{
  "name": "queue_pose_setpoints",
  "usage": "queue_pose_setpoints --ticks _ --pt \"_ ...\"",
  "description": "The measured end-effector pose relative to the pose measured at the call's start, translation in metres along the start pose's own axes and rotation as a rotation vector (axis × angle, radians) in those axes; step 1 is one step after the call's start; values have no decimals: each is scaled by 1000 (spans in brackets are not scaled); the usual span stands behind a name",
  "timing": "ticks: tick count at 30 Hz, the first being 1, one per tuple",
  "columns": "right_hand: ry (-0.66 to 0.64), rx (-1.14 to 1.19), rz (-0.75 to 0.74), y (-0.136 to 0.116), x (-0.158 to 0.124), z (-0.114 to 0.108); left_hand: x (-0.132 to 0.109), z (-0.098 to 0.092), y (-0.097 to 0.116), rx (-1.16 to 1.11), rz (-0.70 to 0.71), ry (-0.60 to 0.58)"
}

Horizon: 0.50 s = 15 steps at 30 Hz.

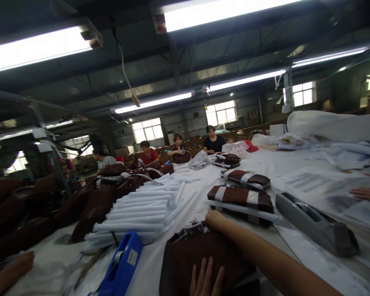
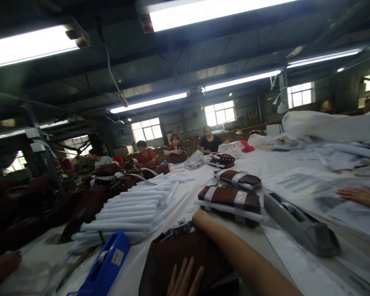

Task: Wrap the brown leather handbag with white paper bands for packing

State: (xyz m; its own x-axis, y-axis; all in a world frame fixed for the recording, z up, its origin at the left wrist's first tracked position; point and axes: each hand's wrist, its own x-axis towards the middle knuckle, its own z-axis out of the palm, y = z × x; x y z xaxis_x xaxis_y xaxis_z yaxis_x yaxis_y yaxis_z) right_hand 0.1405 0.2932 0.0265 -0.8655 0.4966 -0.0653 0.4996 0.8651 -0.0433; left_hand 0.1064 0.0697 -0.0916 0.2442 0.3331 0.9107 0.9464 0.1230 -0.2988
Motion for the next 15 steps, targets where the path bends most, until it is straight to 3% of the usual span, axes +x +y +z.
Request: queue_pose_setpoints --ticks 4,10,15 --pt "63 107 2 14 -12 3 1 -7 0 -13 -4 -61" --pt "387 388 68 31 -18 -6 0 -13 8 -76 -85 -127" --pt "559 714 44 47 -22 -23 9 -29 11 -129 -149 -296"
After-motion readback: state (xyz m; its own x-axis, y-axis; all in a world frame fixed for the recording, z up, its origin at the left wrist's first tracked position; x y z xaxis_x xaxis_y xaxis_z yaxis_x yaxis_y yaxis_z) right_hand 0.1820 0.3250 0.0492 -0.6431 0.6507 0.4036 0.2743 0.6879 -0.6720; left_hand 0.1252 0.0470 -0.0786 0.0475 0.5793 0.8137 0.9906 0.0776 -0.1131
